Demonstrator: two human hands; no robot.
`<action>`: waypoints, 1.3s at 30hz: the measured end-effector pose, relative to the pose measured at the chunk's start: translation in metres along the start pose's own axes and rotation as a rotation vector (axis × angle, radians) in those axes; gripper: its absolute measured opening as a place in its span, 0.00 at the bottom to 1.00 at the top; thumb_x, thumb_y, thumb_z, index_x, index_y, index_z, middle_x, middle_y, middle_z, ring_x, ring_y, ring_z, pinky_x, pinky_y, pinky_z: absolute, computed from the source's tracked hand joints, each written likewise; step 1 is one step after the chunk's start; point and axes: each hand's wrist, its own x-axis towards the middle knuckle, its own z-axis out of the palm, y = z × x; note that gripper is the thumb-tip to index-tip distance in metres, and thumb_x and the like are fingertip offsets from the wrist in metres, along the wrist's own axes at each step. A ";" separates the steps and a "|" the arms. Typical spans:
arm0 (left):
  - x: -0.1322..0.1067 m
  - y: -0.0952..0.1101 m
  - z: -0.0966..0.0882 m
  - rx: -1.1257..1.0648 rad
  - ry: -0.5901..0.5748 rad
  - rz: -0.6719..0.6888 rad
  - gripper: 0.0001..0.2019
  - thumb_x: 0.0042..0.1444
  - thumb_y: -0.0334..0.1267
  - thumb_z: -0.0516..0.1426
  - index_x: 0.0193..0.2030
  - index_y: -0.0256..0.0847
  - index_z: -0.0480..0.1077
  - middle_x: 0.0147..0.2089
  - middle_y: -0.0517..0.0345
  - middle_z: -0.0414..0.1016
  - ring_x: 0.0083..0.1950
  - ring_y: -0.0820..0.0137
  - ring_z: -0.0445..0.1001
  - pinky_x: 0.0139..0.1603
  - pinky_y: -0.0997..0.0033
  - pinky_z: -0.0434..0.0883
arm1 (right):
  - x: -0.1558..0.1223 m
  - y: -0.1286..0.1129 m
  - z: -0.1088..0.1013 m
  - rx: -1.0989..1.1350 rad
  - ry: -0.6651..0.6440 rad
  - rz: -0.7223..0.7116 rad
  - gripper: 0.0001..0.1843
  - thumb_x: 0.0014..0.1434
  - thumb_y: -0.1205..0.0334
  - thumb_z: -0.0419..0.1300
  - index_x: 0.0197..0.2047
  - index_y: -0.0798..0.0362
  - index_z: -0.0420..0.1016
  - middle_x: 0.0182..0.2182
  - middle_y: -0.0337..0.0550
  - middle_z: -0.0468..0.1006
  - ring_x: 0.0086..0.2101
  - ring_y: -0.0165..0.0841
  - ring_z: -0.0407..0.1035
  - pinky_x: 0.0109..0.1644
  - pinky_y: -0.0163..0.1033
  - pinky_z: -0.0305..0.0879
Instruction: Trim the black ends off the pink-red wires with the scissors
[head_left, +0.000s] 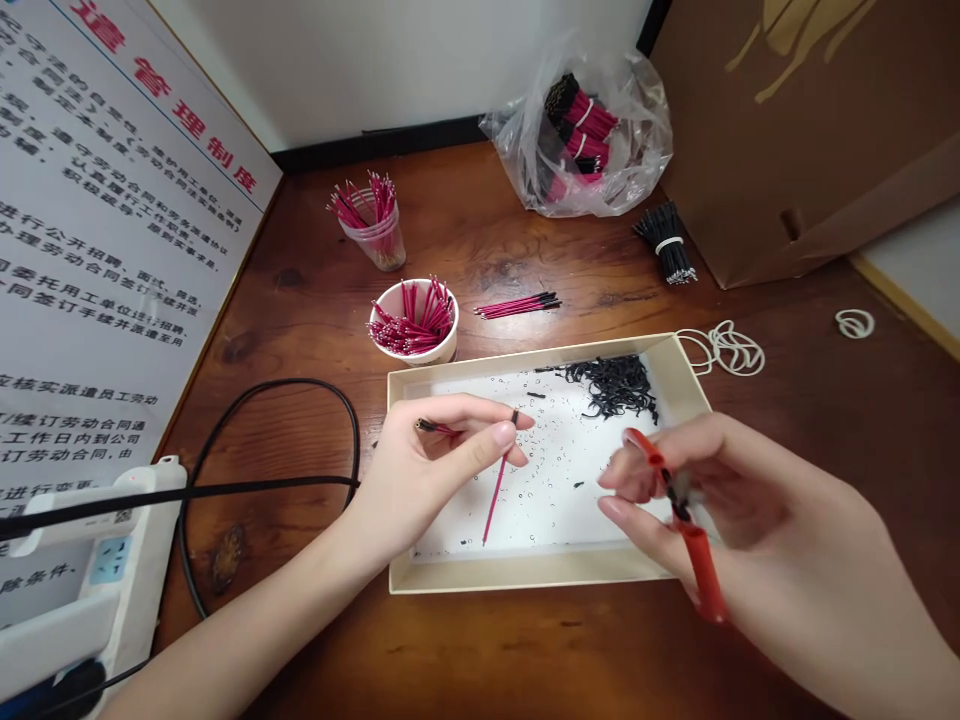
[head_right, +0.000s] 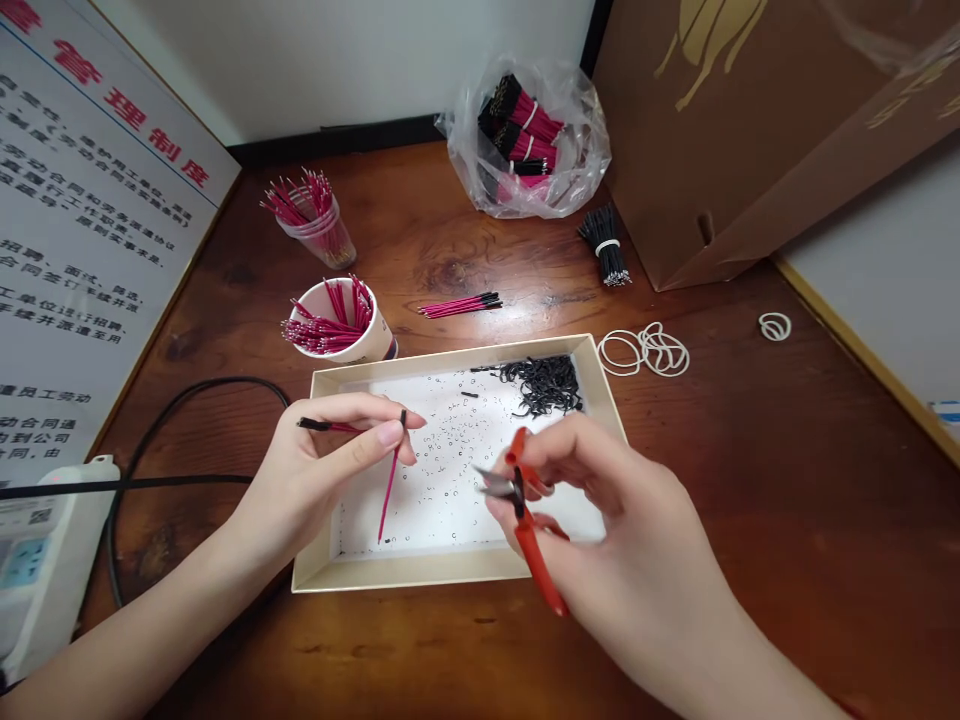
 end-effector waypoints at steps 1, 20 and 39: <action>0.000 0.000 0.000 0.008 -0.001 0.004 0.07 0.57 0.31 0.65 0.34 0.48 0.83 0.30 0.64 0.85 0.33 0.78 0.81 0.39 0.84 0.76 | 0.007 -0.003 0.000 0.035 -0.028 0.009 0.11 0.54 0.64 0.69 0.31 0.47 0.68 0.28 0.35 0.78 0.31 0.31 0.76 0.34 0.33 0.75; 0.000 -0.003 0.003 0.165 0.056 0.023 0.10 0.60 0.42 0.61 0.46 0.41 0.76 0.33 0.60 0.79 0.34 0.73 0.71 0.35 0.73 0.65 | 0.103 -0.020 -0.041 -0.065 -0.362 -0.180 0.14 0.51 0.61 0.69 0.33 0.49 0.66 0.28 0.38 0.80 0.27 0.31 0.73 0.28 0.37 0.67; 0.004 -0.005 0.007 0.011 -0.132 -0.146 0.13 0.66 0.41 0.55 0.41 0.34 0.77 0.31 0.54 0.83 0.31 0.75 0.78 0.34 0.78 0.74 | 0.121 -0.014 0.005 -0.187 -0.114 -0.100 0.14 0.51 0.62 0.69 0.33 0.49 0.66 0.32 0.42 0.83 0.33 0.36 0.77 0.36 0.42 0.72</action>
